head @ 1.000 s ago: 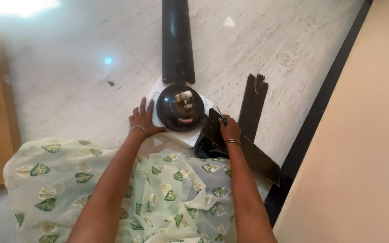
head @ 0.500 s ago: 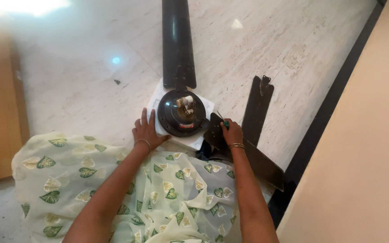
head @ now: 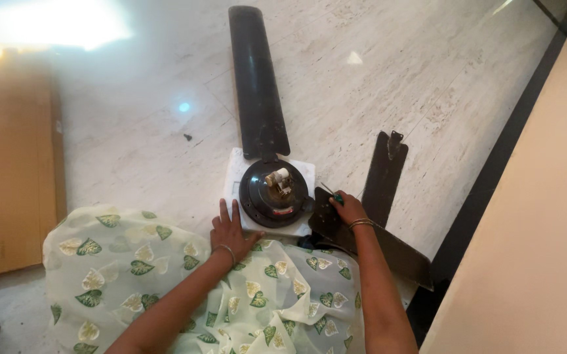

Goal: The person assembles a ceiling fan by attaching blades to the motor housing using a screwdriver. They pick up each blade, align it with the mounting bracket, insert screws, and tighten them. The process is repeated for multiple blades.

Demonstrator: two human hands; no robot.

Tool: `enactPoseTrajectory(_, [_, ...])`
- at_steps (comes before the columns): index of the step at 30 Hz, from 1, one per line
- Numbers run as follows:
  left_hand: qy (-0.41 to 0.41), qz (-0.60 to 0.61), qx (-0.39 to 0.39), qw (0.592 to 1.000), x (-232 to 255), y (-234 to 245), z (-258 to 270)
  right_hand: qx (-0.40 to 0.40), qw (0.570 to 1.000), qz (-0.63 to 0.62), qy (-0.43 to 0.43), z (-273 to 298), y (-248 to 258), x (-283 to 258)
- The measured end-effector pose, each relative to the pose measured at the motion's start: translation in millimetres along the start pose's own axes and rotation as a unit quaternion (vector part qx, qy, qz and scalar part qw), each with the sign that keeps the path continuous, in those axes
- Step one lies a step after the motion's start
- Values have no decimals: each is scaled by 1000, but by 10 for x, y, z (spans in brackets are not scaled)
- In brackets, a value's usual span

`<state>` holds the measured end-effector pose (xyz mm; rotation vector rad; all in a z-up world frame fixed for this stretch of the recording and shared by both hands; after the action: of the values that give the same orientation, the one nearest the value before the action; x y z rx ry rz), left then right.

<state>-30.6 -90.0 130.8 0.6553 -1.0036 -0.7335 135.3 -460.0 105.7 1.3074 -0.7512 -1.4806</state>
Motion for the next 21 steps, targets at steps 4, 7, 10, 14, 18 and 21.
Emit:
enactPoseTrajectory(4, [30, -14, -57, 998, -45, -74, 60, -16, 1000, -26, 7, 69, -27, 13])
enactPoseTrajectory(7, [-29, -42, 70, 996, 65, -17, -51, 3, 998, -59, 35, -25, 8, 10])
enactPoseTrajectory(10, [-32, 9, 26, 999, 84, -24, -206, 62, 984, -84, -141, -191, 200, 256])
enactPoseTrajectory(14, [-33, -16, -8, 999, 49, 8, -286, 242, 952, 40, -182, -254, 650, 584])
enactPoseTrajectory(18, [-53, -28, -2, 998, 18, -4, -272, 119, 920, 57, -369, -63, 733, 979])
enactPoseTrajectory(21, [-62, -28, 6, 998, 26, 18, -283, 4, 909, -9, -417, 50, 686, 1100])
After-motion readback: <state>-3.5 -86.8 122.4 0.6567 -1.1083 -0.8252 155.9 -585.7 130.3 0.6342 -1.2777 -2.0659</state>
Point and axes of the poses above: each hand's wrist, its own z-axis away from the middle knuckle, its own y-axis out of the back of the hand, x = y × z, the point moved 3 cm from there along -z, towards the middle knuckle, and after that the axes turned 3 degrees about z, right-handed, at the moved point
